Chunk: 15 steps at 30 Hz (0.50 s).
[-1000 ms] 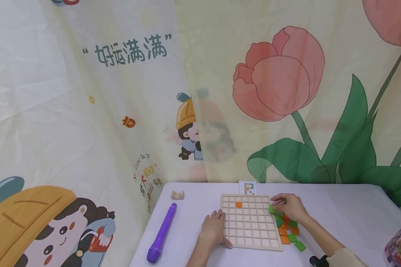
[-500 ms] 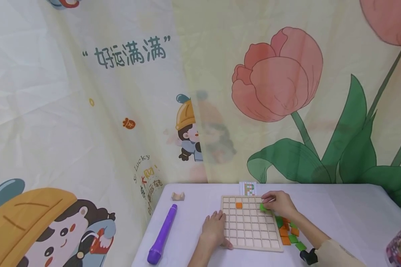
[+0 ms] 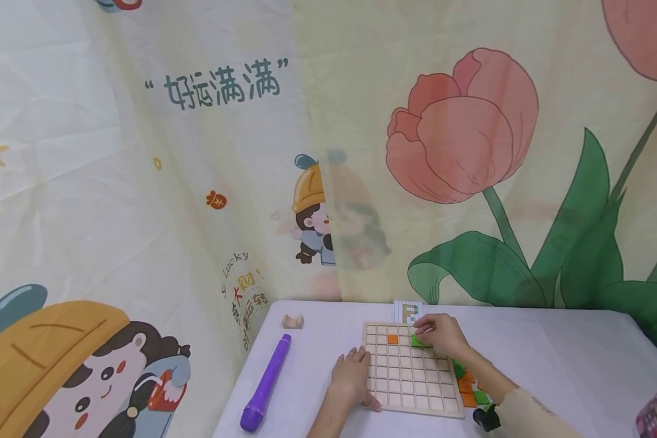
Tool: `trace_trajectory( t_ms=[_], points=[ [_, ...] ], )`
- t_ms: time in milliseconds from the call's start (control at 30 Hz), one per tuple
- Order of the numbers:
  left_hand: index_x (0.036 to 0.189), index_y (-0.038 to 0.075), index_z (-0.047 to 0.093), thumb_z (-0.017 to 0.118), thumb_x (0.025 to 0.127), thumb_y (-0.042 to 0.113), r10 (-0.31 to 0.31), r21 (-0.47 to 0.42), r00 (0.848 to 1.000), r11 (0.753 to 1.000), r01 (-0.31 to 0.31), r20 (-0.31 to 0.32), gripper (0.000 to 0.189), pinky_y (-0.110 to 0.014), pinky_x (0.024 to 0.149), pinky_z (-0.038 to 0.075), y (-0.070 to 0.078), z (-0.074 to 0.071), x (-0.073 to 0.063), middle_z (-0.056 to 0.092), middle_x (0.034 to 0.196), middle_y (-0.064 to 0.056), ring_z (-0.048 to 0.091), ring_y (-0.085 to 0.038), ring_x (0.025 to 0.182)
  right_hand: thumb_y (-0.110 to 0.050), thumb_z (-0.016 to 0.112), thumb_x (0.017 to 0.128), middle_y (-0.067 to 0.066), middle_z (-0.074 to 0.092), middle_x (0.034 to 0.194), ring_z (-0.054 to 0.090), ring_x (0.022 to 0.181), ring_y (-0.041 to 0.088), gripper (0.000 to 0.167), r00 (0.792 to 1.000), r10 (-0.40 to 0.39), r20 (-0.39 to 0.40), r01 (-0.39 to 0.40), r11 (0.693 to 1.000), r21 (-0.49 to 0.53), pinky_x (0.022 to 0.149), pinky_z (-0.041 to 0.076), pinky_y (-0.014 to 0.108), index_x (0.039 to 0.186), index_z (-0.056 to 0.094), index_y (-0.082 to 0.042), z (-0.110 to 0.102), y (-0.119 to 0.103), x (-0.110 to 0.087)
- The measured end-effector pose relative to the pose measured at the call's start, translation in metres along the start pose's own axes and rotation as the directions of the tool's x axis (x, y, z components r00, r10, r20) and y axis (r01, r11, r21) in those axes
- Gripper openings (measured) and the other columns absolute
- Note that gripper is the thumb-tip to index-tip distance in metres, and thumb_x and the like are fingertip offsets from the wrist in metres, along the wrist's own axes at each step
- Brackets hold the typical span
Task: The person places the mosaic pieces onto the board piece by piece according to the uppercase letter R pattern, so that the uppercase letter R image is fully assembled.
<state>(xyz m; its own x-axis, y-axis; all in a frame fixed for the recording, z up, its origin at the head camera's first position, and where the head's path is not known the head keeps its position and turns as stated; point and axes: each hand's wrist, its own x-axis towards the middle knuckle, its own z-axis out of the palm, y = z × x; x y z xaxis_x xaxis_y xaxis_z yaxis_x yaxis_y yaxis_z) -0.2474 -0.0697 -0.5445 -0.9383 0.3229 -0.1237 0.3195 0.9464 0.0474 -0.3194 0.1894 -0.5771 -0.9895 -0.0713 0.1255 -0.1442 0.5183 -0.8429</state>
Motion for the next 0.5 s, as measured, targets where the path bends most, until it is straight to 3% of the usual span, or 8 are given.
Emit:
trace_trajectory(
  t_ms=[200, 500],
  points=[
    [0.150, 0.004, 0.053, 0.096, 0.054, 0.055, 0.003, -0.002, 1.000, 1.000, -0.003, 0.002, 0.117, -0.051, 0.120, 0.039, 0.000, -0.002, -0.002, 0.050, 0.158, -0.014, 0.045, -0.033, 0.147, 0.001, 0.082, 0.086, -0.002, 0.072, 0.083, 0.067, 0.076, 0.013, 0.017, 0.998, -0.060, 0.011, 0.060, 0.998, -0.006, 0.065, 0.059, 0.026, 0.102, 0.077, -0.001, 0.009, -0.004, 0.006],
    [0.152, 0.006, 0.051, 0.094, 0.056, 0.057, 0.007, 0.016, 1.000, 1.000, -0.008, 0.021, 0.117, -0.049, 0.121, 0.039, -0.001, -0.001, -0.001, 0.048, 0.160, -0.012, 0.044, -0.031, 0.148, 0.004, 0.080, 0.086, -0.004, 0.071, 0.081, 0.068, 0.076, 0.012, 0.015, 0.997, -0.071, 0.022, 0.072, 0.996, -0.046, 0.064, 0.057, 0.025, 0.100, 0.077, -0.002, 0.019, -0.003, 0.015]
  ],
)
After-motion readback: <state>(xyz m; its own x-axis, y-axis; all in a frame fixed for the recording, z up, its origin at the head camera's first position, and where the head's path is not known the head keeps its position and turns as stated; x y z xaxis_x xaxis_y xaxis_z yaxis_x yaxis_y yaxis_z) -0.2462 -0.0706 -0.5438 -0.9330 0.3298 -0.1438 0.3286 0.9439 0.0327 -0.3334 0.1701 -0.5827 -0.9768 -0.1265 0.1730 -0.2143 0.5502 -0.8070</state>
